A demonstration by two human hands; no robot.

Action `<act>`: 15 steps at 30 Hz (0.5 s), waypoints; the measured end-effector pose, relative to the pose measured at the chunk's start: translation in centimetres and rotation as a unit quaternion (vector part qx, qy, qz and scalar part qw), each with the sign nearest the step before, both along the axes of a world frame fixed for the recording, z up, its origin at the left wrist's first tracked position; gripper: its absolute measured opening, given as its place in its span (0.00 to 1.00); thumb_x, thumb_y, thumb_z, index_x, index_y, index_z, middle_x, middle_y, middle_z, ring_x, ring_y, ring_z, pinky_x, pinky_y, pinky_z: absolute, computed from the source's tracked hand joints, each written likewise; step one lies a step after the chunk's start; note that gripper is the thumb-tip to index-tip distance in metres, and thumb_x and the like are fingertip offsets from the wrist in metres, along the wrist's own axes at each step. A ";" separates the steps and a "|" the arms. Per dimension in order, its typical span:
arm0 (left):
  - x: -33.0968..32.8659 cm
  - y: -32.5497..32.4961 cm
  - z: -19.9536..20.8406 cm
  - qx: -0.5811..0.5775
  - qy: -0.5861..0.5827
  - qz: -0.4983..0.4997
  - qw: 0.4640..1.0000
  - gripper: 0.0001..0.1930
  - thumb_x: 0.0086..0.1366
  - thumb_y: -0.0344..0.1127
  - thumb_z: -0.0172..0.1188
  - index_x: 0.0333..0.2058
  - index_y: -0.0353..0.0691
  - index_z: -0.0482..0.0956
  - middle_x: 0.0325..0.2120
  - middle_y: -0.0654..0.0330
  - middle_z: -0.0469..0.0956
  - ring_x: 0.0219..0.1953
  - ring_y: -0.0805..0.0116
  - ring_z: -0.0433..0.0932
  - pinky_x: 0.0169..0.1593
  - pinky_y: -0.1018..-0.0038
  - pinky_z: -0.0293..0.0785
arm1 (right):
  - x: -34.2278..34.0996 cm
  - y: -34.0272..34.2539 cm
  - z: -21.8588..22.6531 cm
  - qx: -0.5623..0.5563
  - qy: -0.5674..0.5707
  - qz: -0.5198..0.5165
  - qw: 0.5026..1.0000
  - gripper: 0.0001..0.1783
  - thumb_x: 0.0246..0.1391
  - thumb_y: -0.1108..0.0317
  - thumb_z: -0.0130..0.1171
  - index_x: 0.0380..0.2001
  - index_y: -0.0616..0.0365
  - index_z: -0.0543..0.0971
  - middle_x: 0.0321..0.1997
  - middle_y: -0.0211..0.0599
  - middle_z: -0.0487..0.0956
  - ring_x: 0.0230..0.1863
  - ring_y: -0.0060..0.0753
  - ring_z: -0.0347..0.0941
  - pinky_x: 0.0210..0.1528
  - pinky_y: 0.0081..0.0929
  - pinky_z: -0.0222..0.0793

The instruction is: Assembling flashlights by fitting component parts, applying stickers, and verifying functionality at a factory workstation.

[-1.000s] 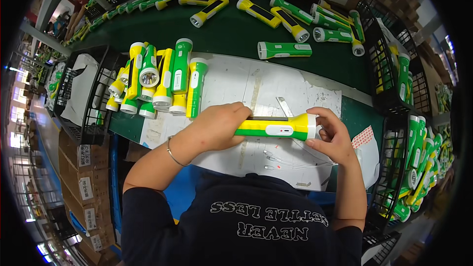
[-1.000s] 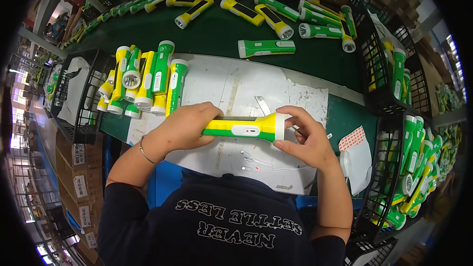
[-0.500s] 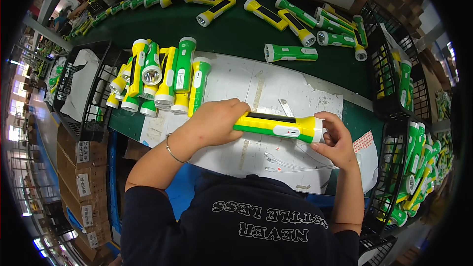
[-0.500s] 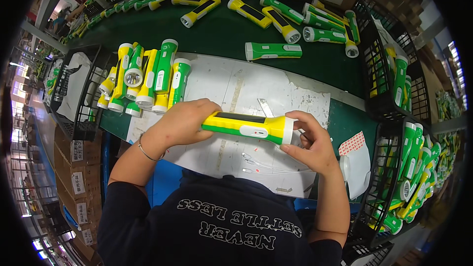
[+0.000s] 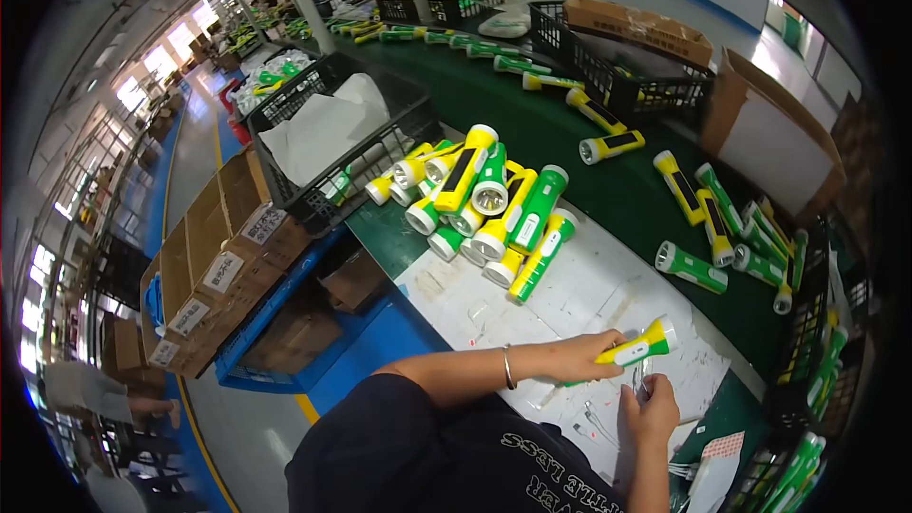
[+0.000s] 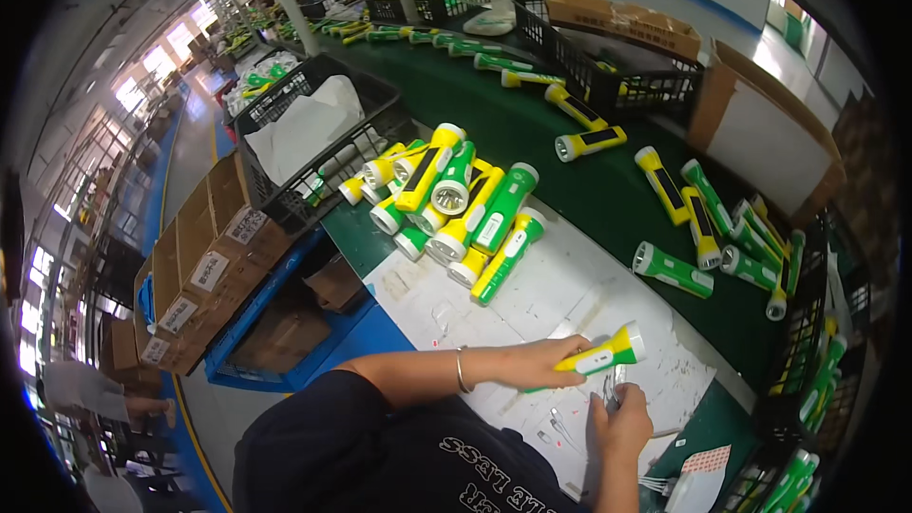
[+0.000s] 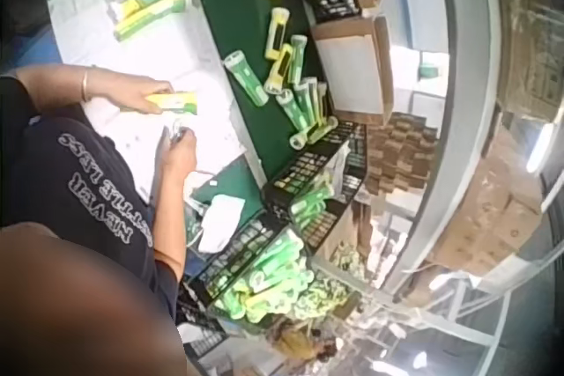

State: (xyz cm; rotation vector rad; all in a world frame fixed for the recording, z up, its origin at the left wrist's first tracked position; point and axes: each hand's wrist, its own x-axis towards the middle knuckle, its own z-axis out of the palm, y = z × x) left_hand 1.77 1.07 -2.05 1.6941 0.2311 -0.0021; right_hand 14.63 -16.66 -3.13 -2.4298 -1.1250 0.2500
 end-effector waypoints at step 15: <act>1.8 -2.6 -1.3 0.060 0.009 0.088 0.994 0.28 0.51 0.40 0.63 0.44 0.31 0.60 0.35 0.46 0.72 0.39 0.59 0.75 0.42 0.69 0.70 | 2.3 -0.9 0.4 0.244 0.370 0.003 0.896 0.05 0.53 0.73 0.55 0.28 0.61 0.70 0.20 0.23 0.68 0.22 0.11 0.62 0.24 0.11 0.58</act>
